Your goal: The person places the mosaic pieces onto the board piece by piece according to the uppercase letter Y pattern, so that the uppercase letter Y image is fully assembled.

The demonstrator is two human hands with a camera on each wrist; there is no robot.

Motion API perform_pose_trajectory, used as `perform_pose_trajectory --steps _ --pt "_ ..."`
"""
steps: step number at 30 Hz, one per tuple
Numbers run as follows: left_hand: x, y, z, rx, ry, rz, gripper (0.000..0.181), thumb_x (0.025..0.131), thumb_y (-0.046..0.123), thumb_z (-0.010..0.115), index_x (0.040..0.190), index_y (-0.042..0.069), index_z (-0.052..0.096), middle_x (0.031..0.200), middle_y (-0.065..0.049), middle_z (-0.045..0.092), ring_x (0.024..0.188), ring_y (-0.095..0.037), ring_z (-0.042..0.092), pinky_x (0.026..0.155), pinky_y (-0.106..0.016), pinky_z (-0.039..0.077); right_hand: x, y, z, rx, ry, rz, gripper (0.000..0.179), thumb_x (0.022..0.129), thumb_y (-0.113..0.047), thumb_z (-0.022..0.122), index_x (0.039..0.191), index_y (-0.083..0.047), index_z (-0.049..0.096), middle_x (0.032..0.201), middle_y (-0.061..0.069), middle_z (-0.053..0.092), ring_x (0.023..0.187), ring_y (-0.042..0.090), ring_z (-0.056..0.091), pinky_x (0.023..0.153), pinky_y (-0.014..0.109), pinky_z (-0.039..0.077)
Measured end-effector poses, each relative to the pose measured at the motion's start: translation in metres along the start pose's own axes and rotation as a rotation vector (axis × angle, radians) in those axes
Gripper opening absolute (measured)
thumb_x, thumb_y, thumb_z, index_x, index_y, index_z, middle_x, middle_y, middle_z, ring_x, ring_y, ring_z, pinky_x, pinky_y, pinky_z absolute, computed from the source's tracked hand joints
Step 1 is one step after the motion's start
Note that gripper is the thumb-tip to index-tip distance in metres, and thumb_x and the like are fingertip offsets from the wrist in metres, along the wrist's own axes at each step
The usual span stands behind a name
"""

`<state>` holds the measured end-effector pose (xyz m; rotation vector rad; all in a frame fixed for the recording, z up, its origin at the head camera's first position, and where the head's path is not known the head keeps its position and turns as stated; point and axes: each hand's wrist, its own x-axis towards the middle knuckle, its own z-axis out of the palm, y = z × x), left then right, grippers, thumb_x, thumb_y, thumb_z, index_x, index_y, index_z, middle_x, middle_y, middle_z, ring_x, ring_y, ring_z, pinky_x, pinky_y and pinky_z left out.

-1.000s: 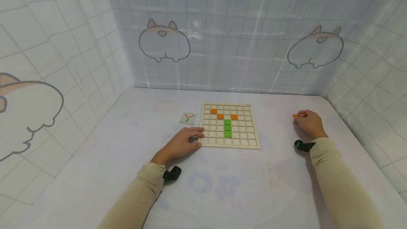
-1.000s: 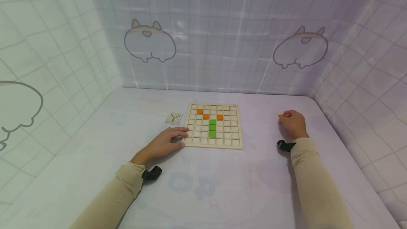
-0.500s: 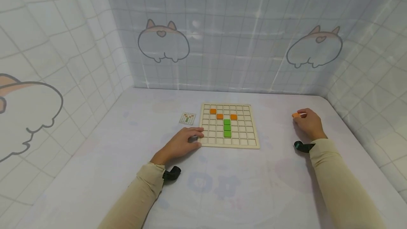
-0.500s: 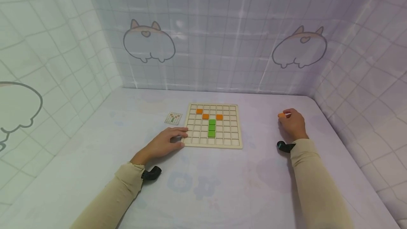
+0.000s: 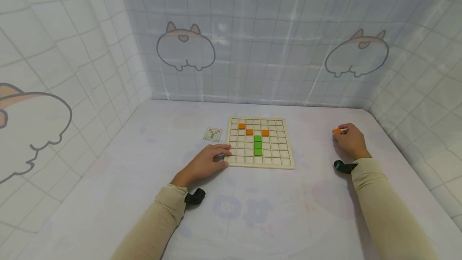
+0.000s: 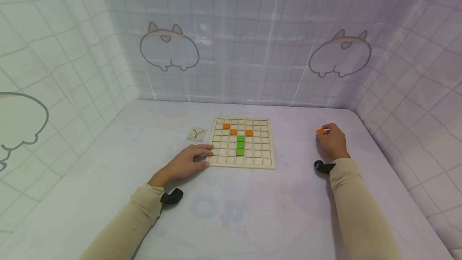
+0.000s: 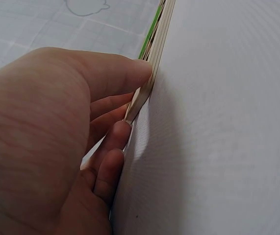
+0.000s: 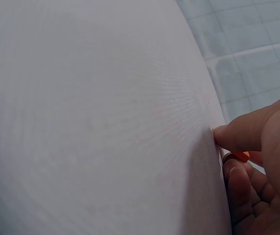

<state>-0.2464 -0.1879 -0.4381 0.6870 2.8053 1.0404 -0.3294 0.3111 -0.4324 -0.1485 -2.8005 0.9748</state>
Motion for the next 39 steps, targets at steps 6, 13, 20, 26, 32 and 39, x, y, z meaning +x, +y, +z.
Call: perform_pose_trajectory --steps 6,13,20,26,32,39 --pt "0.001 0.0 0.0 -0.001 -0.001 0.002 0.034 0.093 0.022 0.073 0.126 0.017 0.069 0.148 0.01 0.05 0.137 -0.022 0.041 0.112 -0.043 0.033 0.0 0.002 0.0 0.014 0.003 0.009 0.047 0.098 -0.017 0.058 0.132 0.013 0.047 0.113 0.031 0.053 0.101 0.044 0.053 0.082 0.049 0.047" --pt "-0.001 -0.001 0.0 0.0 0.008 -0.009 0.035 0.092 0.022 0.073 0.126 0.017 0.069 0.148 0.011 0.051 0.138 -0.022 0.041 0.112 -0.043 0.032 0.001 0.002 0.001 0.031 -0.001 0.006 0.049 0.097 -0.019 0.059 0.131 0.015 0.046 0.116 0.033 0.052 0.104 0.046 0.053 0.088 0.054 0.046" --pt "0.0 -0.001 0.0 -0.01 0.005 0.005 0.034 0.092 0.022 0.073 0.126 0.017 0.069 0.148 0.01 0.051 0.138 -0.021 0.041 0.112 -0.043 0.033 0.0 0.004 0.0 0.035 0.003 0.018 0.05 0.097 -0.02 0.06 0.131 0.015 0.045 0.116 0.032 0.051 0.105 0.046 0.052 0.088 0.053 0.046" --pt "0.0 0.0 0.001 -0.012 0.0 0.002 0.034 0.093 0.023 0.073 0.126 0.017 0.068 0.148 0.01 0.05 0.138 -0.021 0.041 0.113 -0.043 0.033 -0.002 0.001 0.0 0.048 -0.002 0.024 0.049 0.097 -0.019 0.06 0.131 0.014 0.046 0.116 0.032 0.051 0.104 0.045 0.052 0.084 0.05 0.047" --pt "-0.001 0.001 0.001 0.003 -0.008 0.001 0.035 0.093 0.023 0.073 0.127 0.016 0.068 0.149 0.009 0.05 0.137 -0.022 0.041 0.112 -0.043 0.033 -0.003 -0.004 -0.001 0.099 0.006 0.041 0.05 0.097 -0.02 0.061 0.133 0.012 0.047 0.116 0.029 0.051 0.102 0.041 0.054 0.073 0.033 0.048" --pt "0.001 0.0 0.0 0.008 0.005 0.007 0.035 0.092 0.022 0.073 0.126 0.016 0.069 0.148 0.009 0.051 0.137 -0.022 0.041 0.112 -0.043 0.032 0.001 -0.017 0.0 0.235 -0.04 0.053 0.052 0.099 -0.022 0.06 0.138 0.008 0.045 0.118 0.026 0.052 0.088 0.026 0.064 0.062 0.019 0.052"
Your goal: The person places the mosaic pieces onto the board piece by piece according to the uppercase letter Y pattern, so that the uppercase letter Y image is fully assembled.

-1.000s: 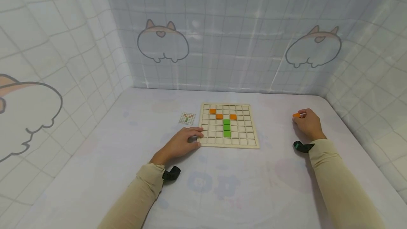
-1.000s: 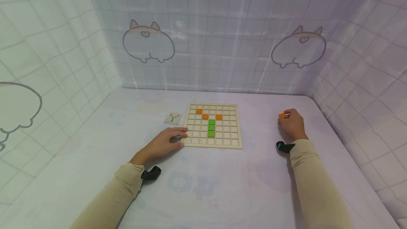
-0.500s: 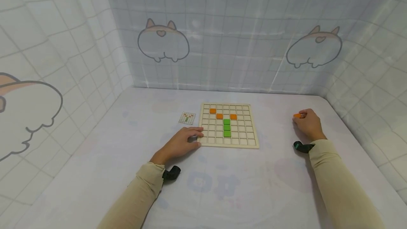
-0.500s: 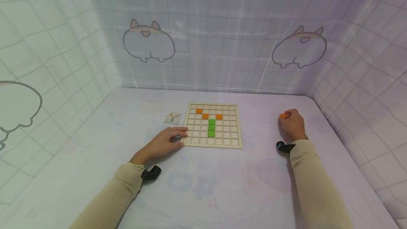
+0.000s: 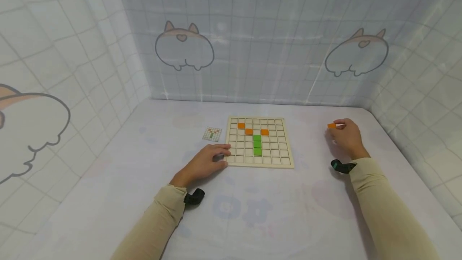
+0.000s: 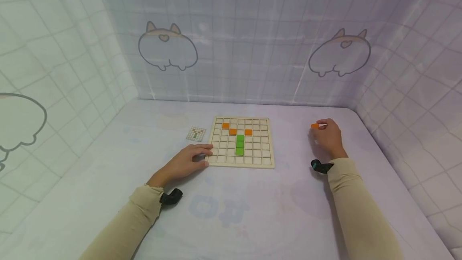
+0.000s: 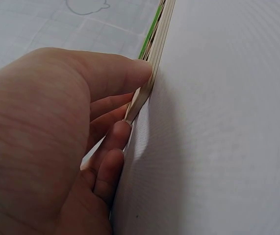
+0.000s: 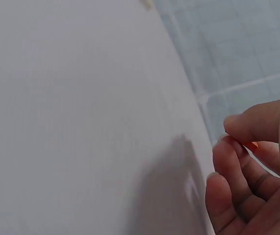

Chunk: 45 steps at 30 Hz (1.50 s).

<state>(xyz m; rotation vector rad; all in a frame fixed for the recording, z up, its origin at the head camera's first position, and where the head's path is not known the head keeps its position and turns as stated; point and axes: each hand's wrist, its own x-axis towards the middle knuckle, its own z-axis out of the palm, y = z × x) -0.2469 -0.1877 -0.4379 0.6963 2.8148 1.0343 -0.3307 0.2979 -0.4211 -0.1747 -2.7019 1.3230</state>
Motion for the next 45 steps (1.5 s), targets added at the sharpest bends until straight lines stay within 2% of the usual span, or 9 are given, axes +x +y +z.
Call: perform_pose_trajectory --steps 4,7,19,29,38,42,45 --pt "-0.001 0.0 -0.001 -0.009 -0.007 -0.012 0.035 0.093 0.022 0.072 0.127 0.015 0.068 0.148 0.009 0.051 0.138 -0.022 0.041 0.113 -0.043 0.032 0.003 -0.009 0.009 0.114 -0.038 0.037 0.055 0.098 -0.023 0.064 0.14 0.007 0.044 0.12 0.025 0.055 0.076 0.012 0.066 0.064 0.022 0.056" --pt "-0.002 0.001 -0.001 -0.012 -0.014 -0.02 0.035 0.093 0.023 0.072 0.127 0.015 0.068 0.148 0.008 0.051 0.138 -0.022 0.04 0.113 -0.043 0.031 0.005 -0.015 0.018 0.166 -0.064 0.063 0.057 0.097 -0.023 0.066 0.14 0.005 0.044 0.121 0.025 0.057 0.073 0.01 0.066 0.065 0.023 0.056" --pt "-0.006 -0.001 0.0 -0.024 0.013 -0.016 0.035 0.093 0.022 0.073 0.126 0.017 0.068 0.148 0.009 0.051 0.139 -0.023 0.04 0.113 -0.045 0.032 0.003 -0.043 0.057 0.258 -0.128 0.093 0.05 0.099 -0.024 0.063 0.141 -0.002 0.047 0.125 0.018 0.064 0.087 0.011 0.066 0.072 0.021 0.054" --pt "-0.001 -0.002 -0.004 -0.014 0.02 -0.013 0.034 0.094 0.025 0.072 0.127 0.018 0.068 0.149 0.012 0.05 0.139 -0.02 0.039 0.113 -0.043 0.032 0.004 -0.063 0.083 0.354 -0.186 0.008 0.046 0.1 -0.017 0.062 0.139 0.001 0.048 0.124 0.021 0.063 0.095 0.015 0.069 0.077 0.022 0.056" --pt "-0.001 -0.001 0.003 -0.05 0.007 -0.031 0.034 0.093 0.022 0.072 0.126 0.018 0.069 0.148 0.013 0.05 0.137 -0.018 0.041 0.112 -0.04 0.033 -0.002 -0.076 0.108 0.368 -0.238 -0.07 0.044 0.099 -0.018 0.065 0.138 -0.002 0.052 0.119 0.019 0.063 0.098 0.028 0.066 0.076 0.027 0.055" --pt "-0.002 -0.002 0.004 -0.038 0.008 -0.043 0.034 0.093 0.023 0.073 0.126 0.019 0.069 0.148 0.015 0.049 0.136 -0.017 0.041 0.111 -0.04 0.034 -0.001 -0.08 0.12 0.403 -0.234 -0.076 0.042 0.098 -0.015 0.065 0.136 -0.001 0.053 0.117 0.02 0.064 0.098 0.027 0.067 0.076 0.028 0.057" --pt "-0.002 -0.004 0.002 -0.03 0.009 -0.045 0.035 0.093 0.023 0.072 0.127 0.019 0.069 0.148 0.015 0.05 0.136 -0.017 0.042 0.111 -0.04 0.034 0.0 -0.084 0.127 0.411 -0.222 -0.06 0.041 0.097 -0.014 0.067 0.134 -0.001 0.056 0.115 0.02 0.065 0.09 0.023 0.067 0.073 0.027 0.057"
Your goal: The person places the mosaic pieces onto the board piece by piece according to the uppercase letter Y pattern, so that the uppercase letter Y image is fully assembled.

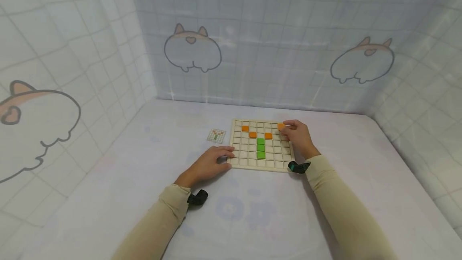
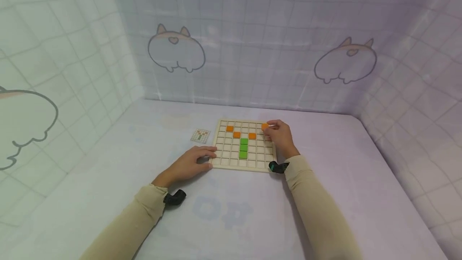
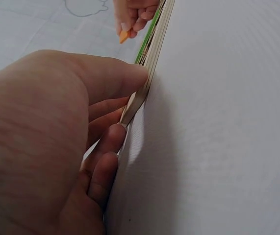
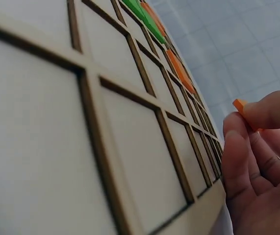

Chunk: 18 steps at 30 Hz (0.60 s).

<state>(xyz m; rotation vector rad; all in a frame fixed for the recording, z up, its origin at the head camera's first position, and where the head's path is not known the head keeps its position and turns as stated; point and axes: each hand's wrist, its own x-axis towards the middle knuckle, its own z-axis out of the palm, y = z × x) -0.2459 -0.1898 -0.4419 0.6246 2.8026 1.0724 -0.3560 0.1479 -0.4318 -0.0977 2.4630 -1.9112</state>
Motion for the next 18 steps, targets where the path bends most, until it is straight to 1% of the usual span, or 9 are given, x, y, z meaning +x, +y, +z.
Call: perform_pose_trajectory --steps 4,6,9,13,18 --pt "-0.002 -0.002 -0.002 -0.005 0.002 0.022 0.035 0.092 0.021 0.073 0.126 0.017 0.069 0.148 0.011 0.051 0.135 -0.02 0.043 0.111 -0.041 0.034 0.004 -0.001 0.007 -0.062 0.015 0.017 0.039 0.096 -0.015 0.067 0.132 -0.002 0.058 0.112 0.018 0.065 0.083 0.02 0.065 0.067 0.025 0.055" --pt "-0.003 -0.002 -0.003 -0.003 0.0 0.035 0.035 0.092 0.02 0.073 0.127 0.016 0.069 0.149 0.009 0.051 0.135 -0.022 0.043 0.11 -0.042 0.035 0.003 -0.002 0.009 -0.113 0.018 0.014 0.039 0.096 -0.016 0.066 0.131 -0.001 0.059 0.11 0.017 0.064 0.083 0.022 0.063 0.066 0.026 0.054" --pt "-0.003 -0.002 -0.003 0.01 -0.004 0.039 0.035 0.093 0.021 0.072 0.127 0.016 0.068 0.149 0.009 0.05 0.134 -0.022 0.044 0.11 -0.042 0.036 0.001 -0.004 0.01 -0.201 0.024 0.005 0.038 0.095 -0.018 0.064 0.13 -0.002 0.06 0.109 0.016 0.063 0.087 0.025 0.062 0.068 0.028 0.052" --pt "-0.002 -0.002 -0.003 0.015 -0.006 0.043 0.035 0.092 0.021 0.073 0.127 0.017 0.068 0.149 0.009 0.05 0.134 -0.021 0.044 0.11 -0.042 0.035 0.001 -0.002 0.012 -0.262 0.043 0.003 0.038 0.095 -0.02 0.065 0.129 -0.003 0.061 0.111 0.015 0.063 0.095 0.027 0.062 0.075 0.033 0.051" --pt "-0.001 -0.002 -0.002 0.009 -0.002 0.055 0.035 0.092 0.021 0.073 0.127 0.016 0.069 0.148 0.009 0.051 0.137 -0.022 0.042 0.112 -0.042 0.034 0.002 -0.001 0.012 -0.288 0.051 -0.005 0.039 0.096 -0.021 0.066 0.13 -0.003 0.061 0.115 0.017 0.063 0.104 0.03 0.061 0.085 0.04 0.049"
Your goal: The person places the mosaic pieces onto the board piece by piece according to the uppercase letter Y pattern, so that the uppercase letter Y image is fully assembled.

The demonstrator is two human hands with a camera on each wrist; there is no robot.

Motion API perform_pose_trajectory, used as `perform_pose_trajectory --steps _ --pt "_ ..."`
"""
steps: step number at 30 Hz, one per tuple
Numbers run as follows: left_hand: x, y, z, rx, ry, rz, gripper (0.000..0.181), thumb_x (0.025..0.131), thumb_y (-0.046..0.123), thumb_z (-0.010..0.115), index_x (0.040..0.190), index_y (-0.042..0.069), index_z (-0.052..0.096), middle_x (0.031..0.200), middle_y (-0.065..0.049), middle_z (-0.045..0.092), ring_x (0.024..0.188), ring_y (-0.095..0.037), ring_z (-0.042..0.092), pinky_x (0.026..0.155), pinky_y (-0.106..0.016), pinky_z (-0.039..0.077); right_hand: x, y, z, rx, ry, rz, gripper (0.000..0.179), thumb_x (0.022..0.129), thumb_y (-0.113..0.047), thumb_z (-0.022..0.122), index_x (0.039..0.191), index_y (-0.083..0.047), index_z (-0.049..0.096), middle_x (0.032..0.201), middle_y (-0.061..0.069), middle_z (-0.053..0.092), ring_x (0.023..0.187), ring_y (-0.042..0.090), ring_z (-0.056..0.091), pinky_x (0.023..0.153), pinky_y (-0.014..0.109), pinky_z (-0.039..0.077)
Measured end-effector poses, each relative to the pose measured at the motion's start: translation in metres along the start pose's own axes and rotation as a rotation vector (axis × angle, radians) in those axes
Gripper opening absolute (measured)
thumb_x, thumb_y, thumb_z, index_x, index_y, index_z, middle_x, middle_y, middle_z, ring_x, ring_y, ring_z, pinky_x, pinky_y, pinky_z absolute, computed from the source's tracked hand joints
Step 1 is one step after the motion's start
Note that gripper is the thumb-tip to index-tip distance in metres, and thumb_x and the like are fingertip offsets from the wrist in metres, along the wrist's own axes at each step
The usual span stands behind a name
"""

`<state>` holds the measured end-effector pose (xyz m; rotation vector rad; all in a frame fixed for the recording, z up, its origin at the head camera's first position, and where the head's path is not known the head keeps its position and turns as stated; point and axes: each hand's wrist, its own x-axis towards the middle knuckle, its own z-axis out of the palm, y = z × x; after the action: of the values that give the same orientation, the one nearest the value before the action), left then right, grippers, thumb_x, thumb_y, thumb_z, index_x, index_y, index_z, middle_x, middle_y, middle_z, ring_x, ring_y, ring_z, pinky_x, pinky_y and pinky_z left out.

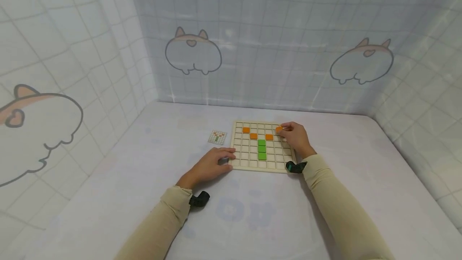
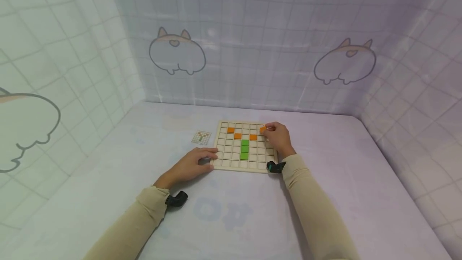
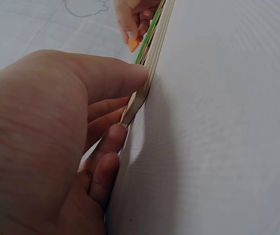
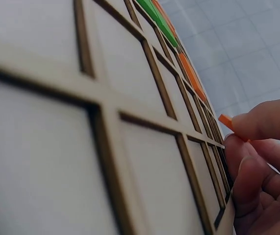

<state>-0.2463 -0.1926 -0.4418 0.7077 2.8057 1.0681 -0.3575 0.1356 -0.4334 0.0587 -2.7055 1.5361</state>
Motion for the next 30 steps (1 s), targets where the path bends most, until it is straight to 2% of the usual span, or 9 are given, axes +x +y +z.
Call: perform_pose_trajectory --steps 5,15,30 --pt "-0.0002 0.0011 0.0004 -0.02 0.001 -0.02 0.035 0.092 0.022 0.073 0.127 0.016 0.069 0.148 0.01 0.051 0.138 -0.021 0.041 0.112 -0.043 0.033 -0.0011 -0.0012 0.0 -0.034 -0.022 -0.033 0.039 0.097 -0.021 0.066 0.131 -0.001 0.061 0.117 0.019 0.061 0.104 0.033 0.058 0.086 0.044 0.05" --pt "0.0001 0.0034 -0.0009 -0.003 -0.003 -0.04 0.036 0.092 0.022 0.073 0.127 0.017 0.069 0.148 0.011 0.05 0.138 -0.02 0.041 0.112 -0.041 0.033 -0.0009 -0.0019 0.0003 -0.078 -0.039 -0.062 0.04 0.098 -0.019 0.064 0.132 0.0 0.06 0.116 0.019 0.061 0.102 0.032 0.058 0.083 0.043 0.049" --pt "0.0001 0.004 -0.0008 -0.016 -0.01 -0.05 0.036 0.092 0.022 0.073 0.127 0.018 0.069 0.148 0.011 0.05 0.136 -0.02 0.042 0.11 -0.041 0.035 0.0012 -0.0022 0.0013 -0.131 -0.042 -0.046 0.039 0.098 -0.022 0.063 0.13 0.0 0.062 0.119 0.02 0.062 0.104 0.033 0.058 0.086 0.046 0.049"
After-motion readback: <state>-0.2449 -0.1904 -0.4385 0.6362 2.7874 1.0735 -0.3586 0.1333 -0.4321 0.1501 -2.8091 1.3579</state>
